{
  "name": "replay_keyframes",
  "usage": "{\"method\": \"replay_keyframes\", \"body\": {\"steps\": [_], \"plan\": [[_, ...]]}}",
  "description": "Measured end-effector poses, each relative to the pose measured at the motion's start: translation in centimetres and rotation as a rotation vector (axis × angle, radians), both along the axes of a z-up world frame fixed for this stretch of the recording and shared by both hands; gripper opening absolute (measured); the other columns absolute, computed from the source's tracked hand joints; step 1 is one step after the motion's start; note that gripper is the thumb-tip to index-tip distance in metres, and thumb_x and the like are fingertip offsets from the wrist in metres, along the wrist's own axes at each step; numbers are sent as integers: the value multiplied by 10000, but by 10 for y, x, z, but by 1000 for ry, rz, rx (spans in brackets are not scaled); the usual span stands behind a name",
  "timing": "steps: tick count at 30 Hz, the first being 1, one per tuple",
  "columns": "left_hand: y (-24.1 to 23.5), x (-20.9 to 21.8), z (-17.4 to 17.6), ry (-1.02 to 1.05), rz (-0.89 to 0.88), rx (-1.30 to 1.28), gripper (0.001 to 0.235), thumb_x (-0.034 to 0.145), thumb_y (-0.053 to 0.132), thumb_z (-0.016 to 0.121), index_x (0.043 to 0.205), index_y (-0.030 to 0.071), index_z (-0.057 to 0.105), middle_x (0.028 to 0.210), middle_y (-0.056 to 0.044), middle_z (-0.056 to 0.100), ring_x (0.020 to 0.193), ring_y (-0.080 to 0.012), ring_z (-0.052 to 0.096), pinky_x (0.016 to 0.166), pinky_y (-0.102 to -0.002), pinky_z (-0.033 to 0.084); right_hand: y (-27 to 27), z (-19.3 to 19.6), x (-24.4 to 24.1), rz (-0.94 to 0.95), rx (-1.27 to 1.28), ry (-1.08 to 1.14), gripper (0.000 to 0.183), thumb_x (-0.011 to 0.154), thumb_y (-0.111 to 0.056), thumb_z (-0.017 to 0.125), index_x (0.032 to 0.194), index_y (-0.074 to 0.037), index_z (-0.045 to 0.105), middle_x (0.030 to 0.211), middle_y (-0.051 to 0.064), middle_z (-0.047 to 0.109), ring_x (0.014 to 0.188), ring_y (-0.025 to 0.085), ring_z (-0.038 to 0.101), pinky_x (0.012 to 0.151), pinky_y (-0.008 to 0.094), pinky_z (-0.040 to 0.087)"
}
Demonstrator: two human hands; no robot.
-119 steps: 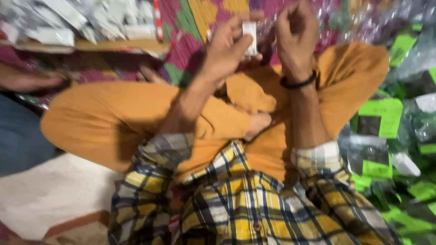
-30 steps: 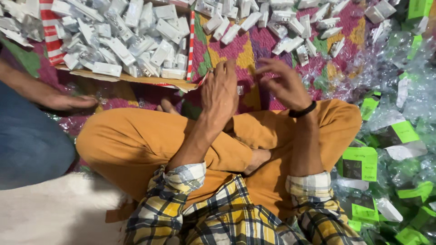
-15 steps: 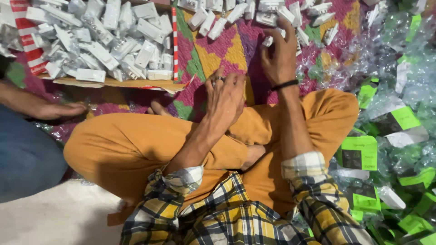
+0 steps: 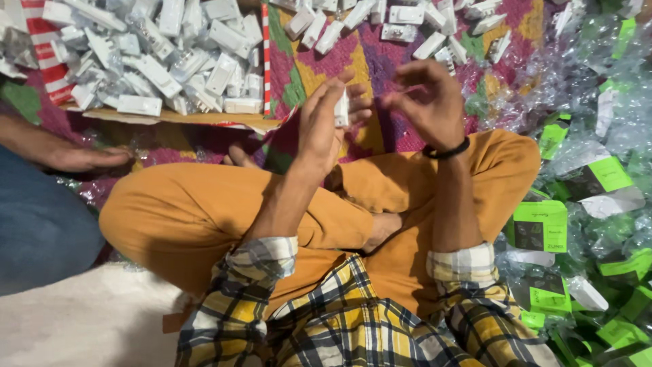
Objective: The person sits on the floor and repeatedly picks up small white boxes, opens them, and places them into clear plastic bags. They handle the items one at a time, working through a large pile of boxes and packaging materials.
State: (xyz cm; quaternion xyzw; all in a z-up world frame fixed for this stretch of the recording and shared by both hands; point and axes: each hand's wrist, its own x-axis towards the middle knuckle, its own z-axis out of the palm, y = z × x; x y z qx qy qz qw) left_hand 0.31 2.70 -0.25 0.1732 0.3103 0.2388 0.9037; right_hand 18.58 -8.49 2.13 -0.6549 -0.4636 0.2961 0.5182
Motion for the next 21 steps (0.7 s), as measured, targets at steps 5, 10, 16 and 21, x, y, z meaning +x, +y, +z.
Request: {"method": "replay_keyframes", "body": {"steps": [5,10,16,21], "plan": [[4,-6,2,7,125,-119,239,1046,172,571,1205,-3,535,965,-122,643,699,-184,644,589,-331,547,-3,-18,0,-252,-600,-341,365,858,-174,905,1051,-4,645,925,118,730,785,196,724,692,311,605],[4,-8,10,-11,107,-118,82,1015,126,532,1086,89,518,953,-73,601,485,-94,421,404,-258,340,-1,-36,-10,-324,-536,-363,357,795,-82,913,1024,8,653,871,146,755,760,215,749,653,325,610],[6,-11,26,-197,-29,-260,83,1014,200,460,1019,122,488,1013,-131,623,456,-98,390,391,-261,318,1,-31,-6,-234,-473,-361,400,845,47,765,1204,12,592,867,144,740,774,239,760,641,327,615],[10,-15,35,-300,-94,-276,27,1052,155,486,1027,152,473,1071,-74,584,496,-82,352,417,-236,280,-2,-34,-7,-150,-435,-453,261,856,90,696,1084,-33,663,919,150,738,775,241,766,672,335,626]]}}
